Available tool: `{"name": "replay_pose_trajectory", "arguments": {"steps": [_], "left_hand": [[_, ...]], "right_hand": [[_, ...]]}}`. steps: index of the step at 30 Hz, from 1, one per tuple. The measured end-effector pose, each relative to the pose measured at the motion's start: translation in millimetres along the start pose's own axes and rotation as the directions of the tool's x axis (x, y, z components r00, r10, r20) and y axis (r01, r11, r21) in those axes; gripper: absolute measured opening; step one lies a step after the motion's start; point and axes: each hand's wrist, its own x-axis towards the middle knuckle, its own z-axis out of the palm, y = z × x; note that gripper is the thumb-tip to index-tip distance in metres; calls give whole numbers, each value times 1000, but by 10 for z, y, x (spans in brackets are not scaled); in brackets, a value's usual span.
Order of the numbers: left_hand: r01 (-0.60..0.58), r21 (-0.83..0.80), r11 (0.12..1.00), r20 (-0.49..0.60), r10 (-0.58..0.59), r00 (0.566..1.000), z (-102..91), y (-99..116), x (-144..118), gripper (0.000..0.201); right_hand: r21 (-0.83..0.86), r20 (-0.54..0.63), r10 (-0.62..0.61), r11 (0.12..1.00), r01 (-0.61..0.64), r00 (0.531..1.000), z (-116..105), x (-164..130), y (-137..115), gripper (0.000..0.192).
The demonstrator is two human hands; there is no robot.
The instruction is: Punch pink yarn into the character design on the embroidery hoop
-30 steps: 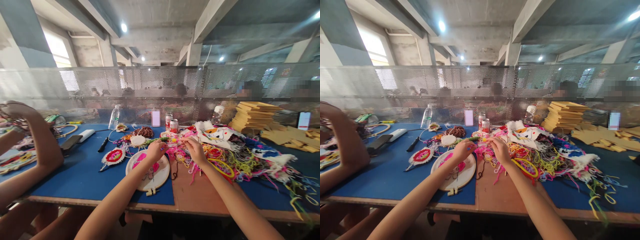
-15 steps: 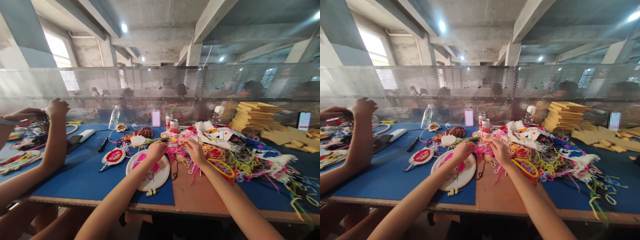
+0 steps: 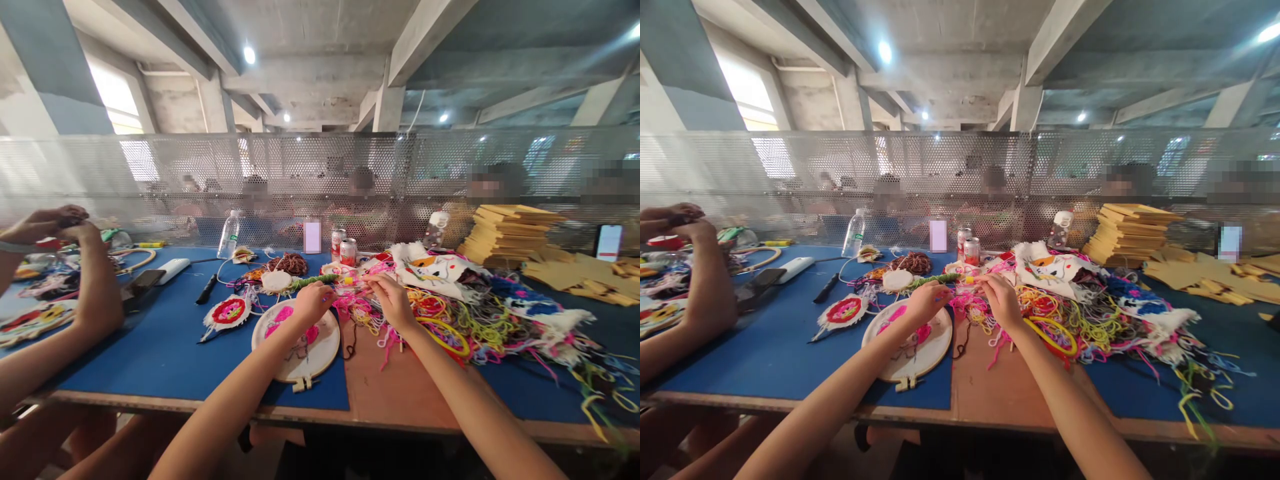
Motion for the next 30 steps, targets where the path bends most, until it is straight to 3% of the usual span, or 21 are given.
{"name": "replay_pose_trajectory", "arguments": {"steps": [14,23,26,30], "left_hand": [[-18,-26,1000,-15,18,1000,27,-9,6,30],[-72,-142,987,-40,67,997,-6,28,5,31],[-48,-98,994,-15,46,999,-9,21,0,31],[25,-38,999,8,-25,1000,-9,7,1,34]], "right_hand": [[88,33,2,996,-5,999,17,10,-81,26],[-86,85,-91,991,98,992,53,16,-105,24],[-65,2,-92,994,92,996,18,16,-109,22],[-22,-285,-15,1000,9,958,-104,46,-82,24]]}}
